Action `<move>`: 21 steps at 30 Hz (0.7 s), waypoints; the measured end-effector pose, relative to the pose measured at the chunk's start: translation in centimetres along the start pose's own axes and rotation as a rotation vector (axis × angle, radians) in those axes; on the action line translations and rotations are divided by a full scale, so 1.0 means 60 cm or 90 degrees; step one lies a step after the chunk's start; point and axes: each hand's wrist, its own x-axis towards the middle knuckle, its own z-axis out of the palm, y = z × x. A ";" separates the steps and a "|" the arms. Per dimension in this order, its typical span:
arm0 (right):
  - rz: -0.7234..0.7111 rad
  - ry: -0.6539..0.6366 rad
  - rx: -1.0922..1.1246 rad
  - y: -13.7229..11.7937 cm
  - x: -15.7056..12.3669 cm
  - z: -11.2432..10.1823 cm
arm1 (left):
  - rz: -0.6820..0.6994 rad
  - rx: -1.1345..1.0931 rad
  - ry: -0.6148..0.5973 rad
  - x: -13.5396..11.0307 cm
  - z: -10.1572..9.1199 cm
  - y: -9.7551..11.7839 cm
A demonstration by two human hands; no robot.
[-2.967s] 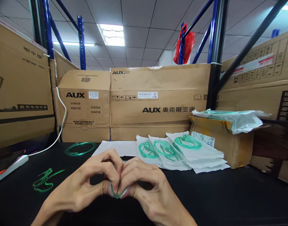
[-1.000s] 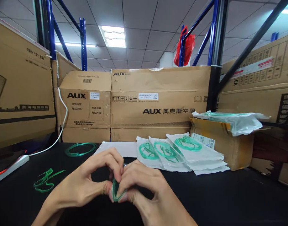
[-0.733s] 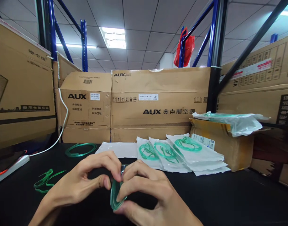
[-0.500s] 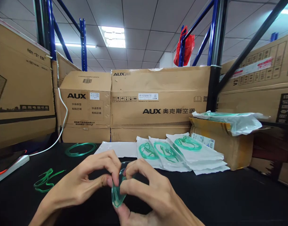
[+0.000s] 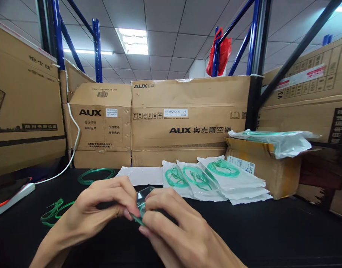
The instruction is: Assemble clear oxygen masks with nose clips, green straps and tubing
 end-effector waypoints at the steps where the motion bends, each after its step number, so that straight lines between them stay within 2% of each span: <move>1: 0.001 0.001 0.000 0.002 -0.001 0.000 | 0.001 -0.006 0.000 -0.001 0.000 0.000; 8: 0.041 0.022 -0.023 0.007 -0.009 0.000 | -0.015 0.003 -0.004 0.003 0.003 0.004; 14: -0.003 0.042 -0.014 0.002 -0.001 -0.008 | 0.026 0.015 -0.002 0.004 0.006 0.001; 21: -0.010 -0.027 -0.022 0.000 -0.005 -0.011 | 0.022 0.023 0.020 0.000 0.020 0.001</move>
